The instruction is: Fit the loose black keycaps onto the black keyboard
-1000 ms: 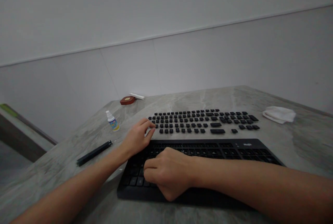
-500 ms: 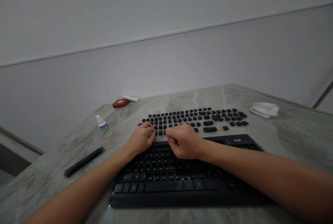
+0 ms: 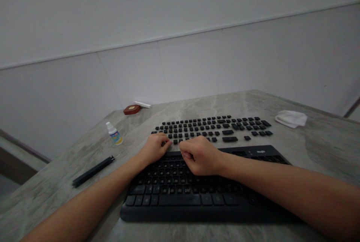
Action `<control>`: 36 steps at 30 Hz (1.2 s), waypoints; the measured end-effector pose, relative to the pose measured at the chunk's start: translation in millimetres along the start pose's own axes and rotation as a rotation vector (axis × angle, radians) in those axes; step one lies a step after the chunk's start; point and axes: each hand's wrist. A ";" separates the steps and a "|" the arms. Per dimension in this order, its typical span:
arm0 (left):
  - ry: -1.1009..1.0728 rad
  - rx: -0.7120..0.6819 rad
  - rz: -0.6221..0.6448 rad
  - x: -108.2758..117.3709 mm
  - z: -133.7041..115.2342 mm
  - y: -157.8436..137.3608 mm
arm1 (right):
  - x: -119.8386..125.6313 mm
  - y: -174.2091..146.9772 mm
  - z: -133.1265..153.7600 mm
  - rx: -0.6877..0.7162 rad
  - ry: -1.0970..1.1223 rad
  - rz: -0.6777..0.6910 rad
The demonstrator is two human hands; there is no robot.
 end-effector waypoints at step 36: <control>-0.366 -0.434 0.002 53.1 -36.1 -97.1 | 1.6 0.9 6.0 0.102 -0.011 0.212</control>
Point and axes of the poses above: each hand's wrist, its own y-axis towards the middle knuckle, its own x-axis out of the back of the hand, z = x × y, and after that the axes turned 2 degrees about -z, right-handed
